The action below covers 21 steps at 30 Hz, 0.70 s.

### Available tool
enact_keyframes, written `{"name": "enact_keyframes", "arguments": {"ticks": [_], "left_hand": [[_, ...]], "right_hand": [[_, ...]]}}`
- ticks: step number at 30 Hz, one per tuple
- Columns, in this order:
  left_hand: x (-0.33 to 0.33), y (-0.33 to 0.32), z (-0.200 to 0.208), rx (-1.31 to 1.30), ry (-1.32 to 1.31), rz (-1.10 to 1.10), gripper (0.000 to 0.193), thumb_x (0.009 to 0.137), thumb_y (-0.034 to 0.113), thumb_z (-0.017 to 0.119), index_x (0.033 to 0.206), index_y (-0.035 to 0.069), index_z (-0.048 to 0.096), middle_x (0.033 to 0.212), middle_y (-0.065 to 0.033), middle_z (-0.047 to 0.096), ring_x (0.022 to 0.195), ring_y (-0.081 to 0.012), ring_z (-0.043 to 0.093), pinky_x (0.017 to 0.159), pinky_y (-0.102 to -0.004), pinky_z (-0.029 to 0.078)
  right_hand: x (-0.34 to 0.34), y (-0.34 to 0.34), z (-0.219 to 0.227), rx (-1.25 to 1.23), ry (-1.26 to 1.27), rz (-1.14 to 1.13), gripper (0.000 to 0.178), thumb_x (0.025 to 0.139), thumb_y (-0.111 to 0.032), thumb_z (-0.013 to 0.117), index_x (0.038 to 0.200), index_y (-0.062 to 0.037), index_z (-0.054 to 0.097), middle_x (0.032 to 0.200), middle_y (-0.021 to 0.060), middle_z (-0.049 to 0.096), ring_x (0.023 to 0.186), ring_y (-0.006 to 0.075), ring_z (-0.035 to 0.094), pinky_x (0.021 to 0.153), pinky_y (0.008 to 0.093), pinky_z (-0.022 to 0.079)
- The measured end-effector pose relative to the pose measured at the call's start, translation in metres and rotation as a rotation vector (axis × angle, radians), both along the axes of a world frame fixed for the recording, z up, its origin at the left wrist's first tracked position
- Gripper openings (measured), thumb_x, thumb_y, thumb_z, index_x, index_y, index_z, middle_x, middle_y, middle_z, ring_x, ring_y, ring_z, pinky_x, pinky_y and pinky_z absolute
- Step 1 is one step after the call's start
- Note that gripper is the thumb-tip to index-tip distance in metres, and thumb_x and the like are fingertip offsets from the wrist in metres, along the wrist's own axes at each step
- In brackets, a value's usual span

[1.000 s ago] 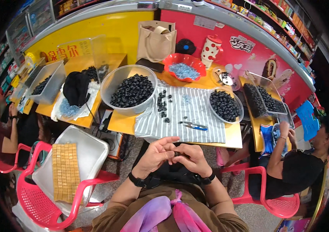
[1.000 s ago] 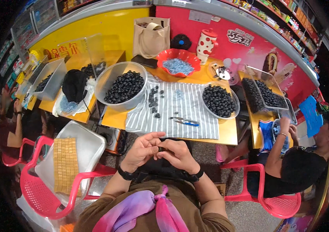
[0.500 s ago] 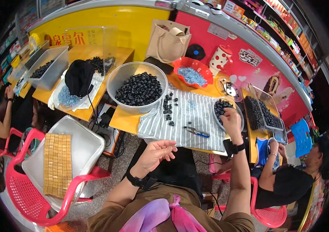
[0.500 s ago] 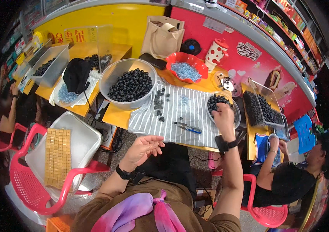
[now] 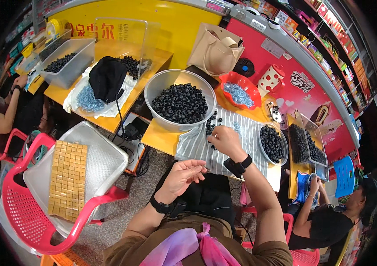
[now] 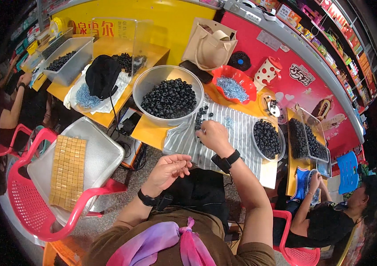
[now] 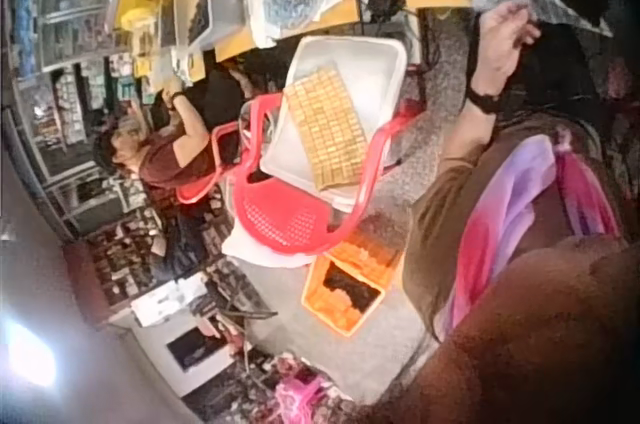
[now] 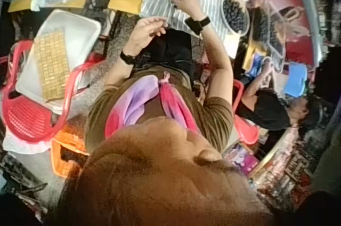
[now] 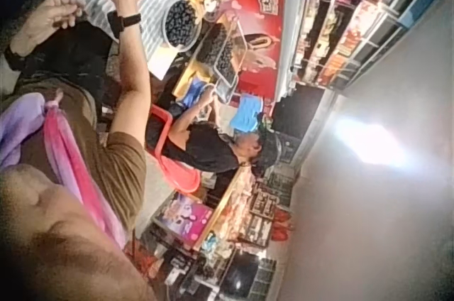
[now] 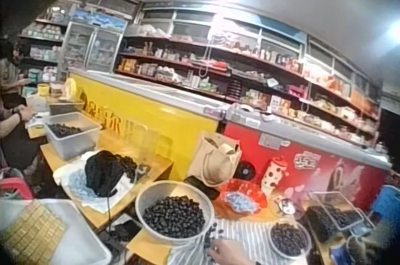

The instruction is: Inspecting and sorting small black industrial components at a workstation in a manufacturing facility.

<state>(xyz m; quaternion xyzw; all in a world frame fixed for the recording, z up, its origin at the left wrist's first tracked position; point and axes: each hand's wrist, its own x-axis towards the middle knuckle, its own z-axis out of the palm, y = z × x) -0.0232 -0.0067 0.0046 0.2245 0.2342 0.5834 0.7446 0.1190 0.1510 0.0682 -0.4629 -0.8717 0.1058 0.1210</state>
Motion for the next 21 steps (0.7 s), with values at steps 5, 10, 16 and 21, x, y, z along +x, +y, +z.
{"name": "enact_keyframes", "arguments": {"ticks": [5, 10, 16, 21], "left_hand": [[-0.001, 0.002, 0.000, 0.008, -0.011, -0.002, 0.027, 0.090, 0.011, 0.061, 0.113, -0.003, 0.059, 0.094, -0.0082, 0.066, 0.072, -0.0122, 0.064, 0.061, -0.0196, 0.048], [0.002, 0.006, -0.005, -0.008, -0.046, 0.034, 0.028, 0.090, 0.011, 0.060, 0.114, -0.003, 0.058, 0.093, -0.0093, 0.066, 0.073, -0.0137, 0.065, 0.061, -0.0201, 0.050], [0.026, 0.007, 0.002, -0.002, -0.067, -0.003, 0.024, 0.091, 0.006, 0.057, 0.113, -0.004, 0.059, 0.094, -0.0100, 0.066, 0.077, -0.0148, 0.065, 0.066, -0.0234, 0.052], [0.037, 0.005, -0.002, -0.003, -0.012, -0.054, 0.023, 0.091, 0.005, 0.057, 0.112, -0.003, 0.059, 0.095, -0.0088, 0.065, 0.080, -0.0146, 0.064, 0.070, -0.0239, 0.052]], "right_hand": [[0.002, 0.011, -0.013, -0.094, 0.032, 0.010, 0.022, 0.070, -0.021, 0.072, 0.074, -0.0017, 0.062, 0.073, 0.0171, 0.063, 0.071, 0.0366, 0.062, 0.061, 0.0446, 0.048], [0.028, -0.019, -0.006, -0.066, 0.463, 0.076, 0.015, 0.073, -0.007, 0.069, 0.085, -0.0007, 0.062, 0.071, 0.0133, 0.061, 0.065, 0.0254, 0.061, 0.057, 0.0342, 0.047], [0.037, -0.114, 0.004, 0.004, 0.578, 0.215, 0.019, 0.072, 0.005, 0.067, 0.090, -0.0003, 0.062, 0.081, 0.0104, 0.057, 0.074, 0.0219, 0.059, 0.058, 0.0304, 0.047], [0.049, -0.131, -0.003, -0.054, 0.678, 0.154, 0.019, 0.072, 0.004, 0.068, 0.089, -0.0003, 0.061, 0.080, 0.0104, 0.057, 0.069, 0.0221, 0.060, 0.057, 0.0292, 0.047]]}}
